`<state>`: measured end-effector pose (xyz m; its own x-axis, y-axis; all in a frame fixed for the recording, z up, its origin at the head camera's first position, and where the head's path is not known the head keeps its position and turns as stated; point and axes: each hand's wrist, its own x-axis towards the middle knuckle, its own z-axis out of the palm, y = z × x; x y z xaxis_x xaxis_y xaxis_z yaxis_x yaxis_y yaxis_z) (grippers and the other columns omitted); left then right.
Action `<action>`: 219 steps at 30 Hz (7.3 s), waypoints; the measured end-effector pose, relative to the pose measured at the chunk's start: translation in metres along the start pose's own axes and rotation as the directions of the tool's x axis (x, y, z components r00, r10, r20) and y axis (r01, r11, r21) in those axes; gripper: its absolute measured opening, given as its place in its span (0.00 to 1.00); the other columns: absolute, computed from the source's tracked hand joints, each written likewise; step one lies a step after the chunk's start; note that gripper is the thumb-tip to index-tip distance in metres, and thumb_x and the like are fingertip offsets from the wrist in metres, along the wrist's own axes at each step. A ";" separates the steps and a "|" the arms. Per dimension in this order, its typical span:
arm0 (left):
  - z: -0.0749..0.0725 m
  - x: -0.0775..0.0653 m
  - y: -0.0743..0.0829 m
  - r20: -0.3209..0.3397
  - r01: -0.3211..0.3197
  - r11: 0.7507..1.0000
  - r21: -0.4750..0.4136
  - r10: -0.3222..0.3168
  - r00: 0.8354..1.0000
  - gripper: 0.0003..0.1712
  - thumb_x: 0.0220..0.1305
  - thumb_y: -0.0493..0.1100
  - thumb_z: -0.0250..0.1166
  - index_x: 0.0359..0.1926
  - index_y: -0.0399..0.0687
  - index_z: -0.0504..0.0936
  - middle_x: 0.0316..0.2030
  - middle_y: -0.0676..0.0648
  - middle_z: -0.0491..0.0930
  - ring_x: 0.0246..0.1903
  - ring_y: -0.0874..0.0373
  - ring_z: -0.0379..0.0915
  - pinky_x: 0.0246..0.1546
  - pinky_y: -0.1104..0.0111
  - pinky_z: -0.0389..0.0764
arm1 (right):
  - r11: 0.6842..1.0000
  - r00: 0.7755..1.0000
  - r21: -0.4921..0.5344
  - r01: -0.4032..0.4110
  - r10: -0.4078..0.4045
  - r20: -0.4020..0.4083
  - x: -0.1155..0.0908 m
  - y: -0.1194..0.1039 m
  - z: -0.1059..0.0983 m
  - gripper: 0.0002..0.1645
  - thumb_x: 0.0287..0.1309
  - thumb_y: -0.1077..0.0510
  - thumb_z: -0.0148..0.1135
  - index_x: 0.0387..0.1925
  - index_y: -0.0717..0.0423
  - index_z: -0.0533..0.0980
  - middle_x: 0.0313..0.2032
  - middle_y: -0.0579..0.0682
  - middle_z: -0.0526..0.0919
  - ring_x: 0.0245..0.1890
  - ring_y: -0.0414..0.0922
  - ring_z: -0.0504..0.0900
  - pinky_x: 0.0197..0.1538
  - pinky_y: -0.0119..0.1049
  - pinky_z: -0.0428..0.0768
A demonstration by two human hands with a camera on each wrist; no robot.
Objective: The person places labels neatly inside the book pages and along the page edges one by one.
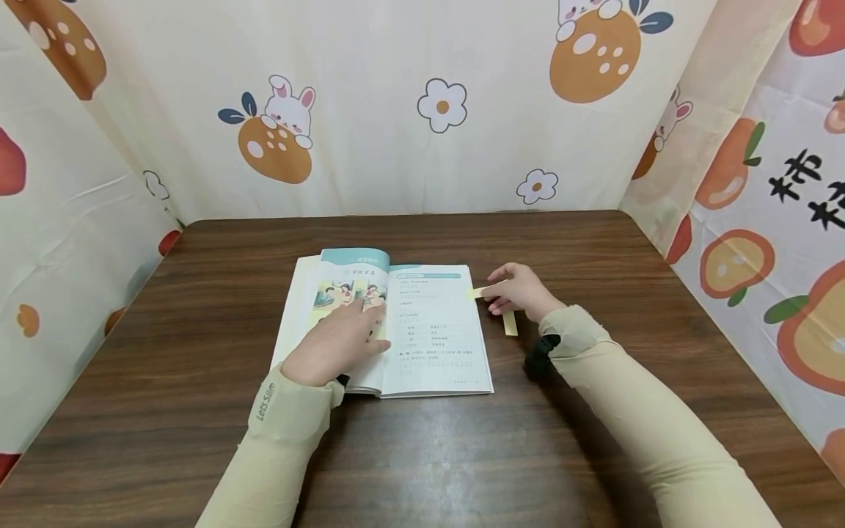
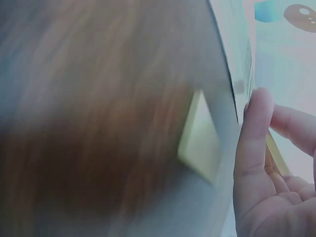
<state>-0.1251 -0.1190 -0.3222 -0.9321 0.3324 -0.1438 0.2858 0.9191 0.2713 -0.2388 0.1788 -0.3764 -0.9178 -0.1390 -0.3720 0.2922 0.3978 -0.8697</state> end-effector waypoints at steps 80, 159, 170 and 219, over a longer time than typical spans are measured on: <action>0.000 0.000 0.001 0.013 0.017 1.000 -0.008 -0.017 1.000 0.34 0.67 0.49 0.65 0.69 0.39 0.70 0.67 0.32 0.69 0.66 0.37 0.67 0.63 0.48 0.70 | 0.417 0.866 -0.796 0.439 -0.434 0.250 -0.062 0.029 -0.031 0.14 0.59 0.65 0.61 0.46 0.57 0.85 0.53 0.57 0.83 0.55 0.59 0.80 0.53 0.62 0.75; -0.001 0.000 0.001 0.021 0.023 1.000 -0.004 -0.023 1.000 0.36 0.67 0.49 0.65 0.71 0.39 0.67 0.69 0.29 0.64 0.69 0.34 0.61 0.66 0.46 0.66 | 0.959 0.982 0.254 -0.128 0.086 0.170 -0.056 0.028 -0.032 0.09 0.65 0.69 0.57 0.45 0.67 0.71 0.29 0.49 0.87 0.31 0.41 0.87 0.42 0.35 0.86; -0.001 0.000 0.002 0.018 0.022 1.000 -0.006 -0.022 1.000 0.35 0.67 0.49 0.65 0.70 0.40 0.68 0.69 0.28 0.63 0.69 0.33 0.61 0.66 0.46 0.66 | 0.947 0.978 0.290 -0.139 0.086 0.189 -0.057 0.028 -0.033 0.11 0.67 0.67 0.56 0.49 0.65 0.69 0.32 0.49 0.87 0.33 0.43 0.86 0.44 0.38 0.86; -0.003 -0.005 0.003 0.011 0.001 1.000 -0.019 -0.001 1.000 0.34 0.67 0.47 0.65 0.69 0.39 0.69 0.67 0.30 0.68 0.67 0.35 0.64 0.64 0.47 0.68 | 0.942 0.992 0.323 -0.088 0.054 0.113 -0.055 0.027 -0.027 0.18 0.69 0.63 0.51 0.53 0.71 0.74 0.37 0.48 0.83 0.35 0.42 0.87 0.47 0.36 0.84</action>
<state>-0.1205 -0.1182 -0.3178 -0.9298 0.3339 -0.1548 0.2805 0.9153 0.2890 -0.1873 0.2218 -0.3703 -0.8645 -0.2188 -0.4524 0.4428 0.0940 -0.8917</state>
